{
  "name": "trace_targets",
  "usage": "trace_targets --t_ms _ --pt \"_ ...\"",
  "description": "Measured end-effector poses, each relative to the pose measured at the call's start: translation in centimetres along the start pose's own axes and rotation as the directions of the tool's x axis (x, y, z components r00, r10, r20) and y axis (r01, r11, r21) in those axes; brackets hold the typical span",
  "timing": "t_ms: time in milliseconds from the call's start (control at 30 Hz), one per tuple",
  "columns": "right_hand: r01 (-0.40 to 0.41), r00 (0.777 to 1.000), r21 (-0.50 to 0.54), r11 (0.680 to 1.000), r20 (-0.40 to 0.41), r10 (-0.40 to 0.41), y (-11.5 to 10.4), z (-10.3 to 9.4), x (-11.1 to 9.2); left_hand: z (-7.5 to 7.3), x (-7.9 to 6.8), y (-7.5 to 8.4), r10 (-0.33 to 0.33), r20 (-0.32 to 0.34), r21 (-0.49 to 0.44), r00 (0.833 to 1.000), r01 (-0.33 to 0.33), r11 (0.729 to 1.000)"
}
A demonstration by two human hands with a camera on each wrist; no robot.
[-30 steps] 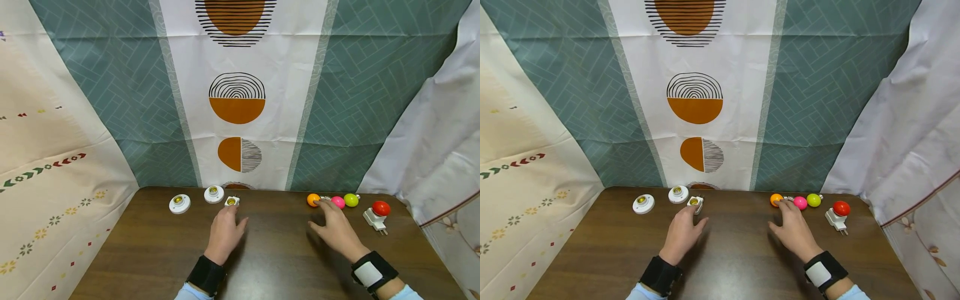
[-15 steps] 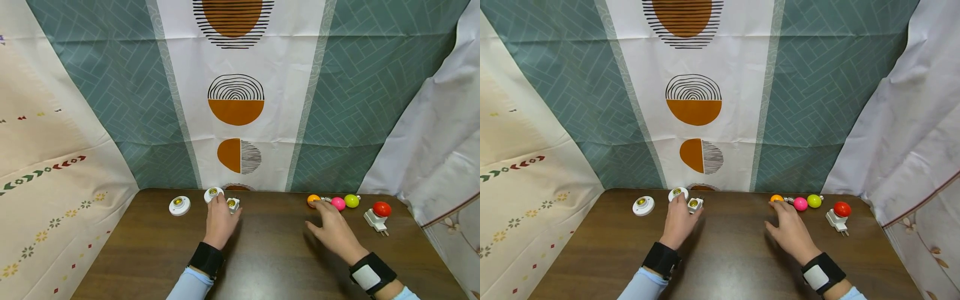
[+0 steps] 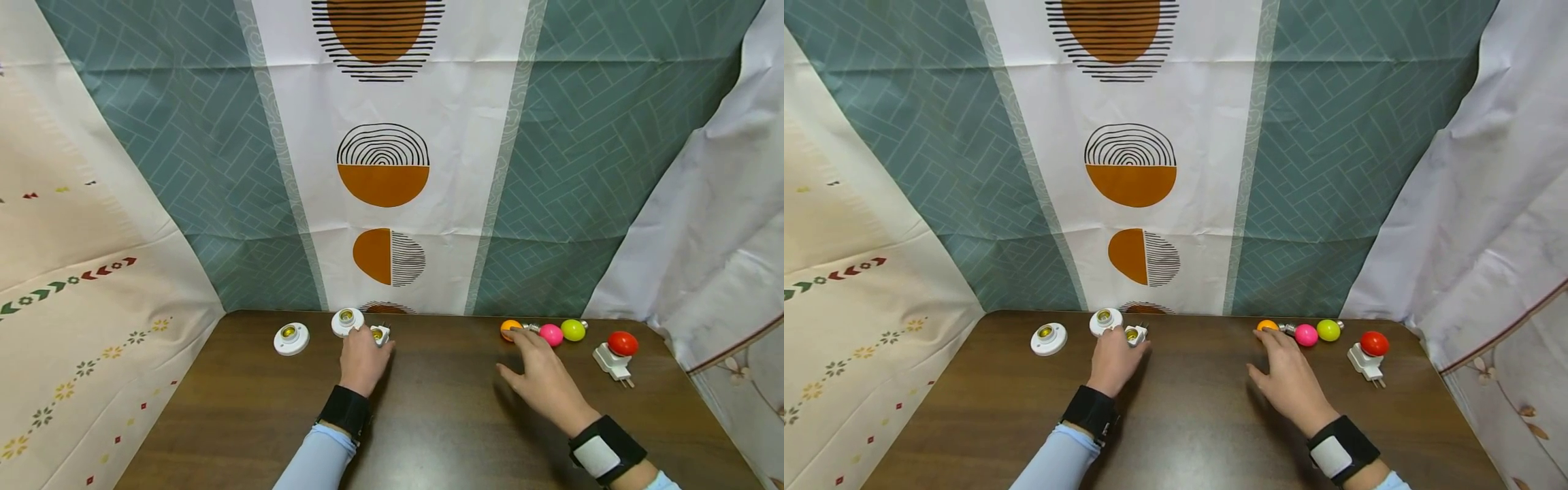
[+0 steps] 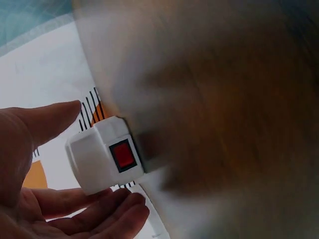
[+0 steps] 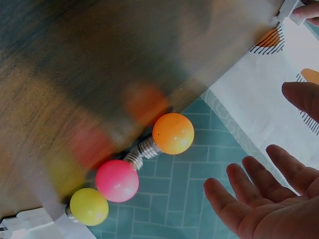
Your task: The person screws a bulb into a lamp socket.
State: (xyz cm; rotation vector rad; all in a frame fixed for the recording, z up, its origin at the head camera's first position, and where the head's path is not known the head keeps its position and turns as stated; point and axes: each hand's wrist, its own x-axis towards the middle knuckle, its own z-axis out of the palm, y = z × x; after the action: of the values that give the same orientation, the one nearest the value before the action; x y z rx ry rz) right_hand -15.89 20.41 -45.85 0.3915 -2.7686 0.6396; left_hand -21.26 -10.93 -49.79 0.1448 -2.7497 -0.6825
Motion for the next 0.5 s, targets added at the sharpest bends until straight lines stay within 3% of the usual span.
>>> trace_targets --t_ms 267,500 --pt "0.016 1.000 0.002 1.000 0.008 -0.016 0.0 -0.2 0.2 0.2 -0.1 0.0 -0.029 0.028 -0.040 0.999 0.030 0.999" --pt "0.033 0.999 0.009 0.999 -0.001 -0.033 0.8 -0.8 1.0 0.1 -1.0 0.0 0.020 0.011 -0.056 1.000 -0.020 0.998"
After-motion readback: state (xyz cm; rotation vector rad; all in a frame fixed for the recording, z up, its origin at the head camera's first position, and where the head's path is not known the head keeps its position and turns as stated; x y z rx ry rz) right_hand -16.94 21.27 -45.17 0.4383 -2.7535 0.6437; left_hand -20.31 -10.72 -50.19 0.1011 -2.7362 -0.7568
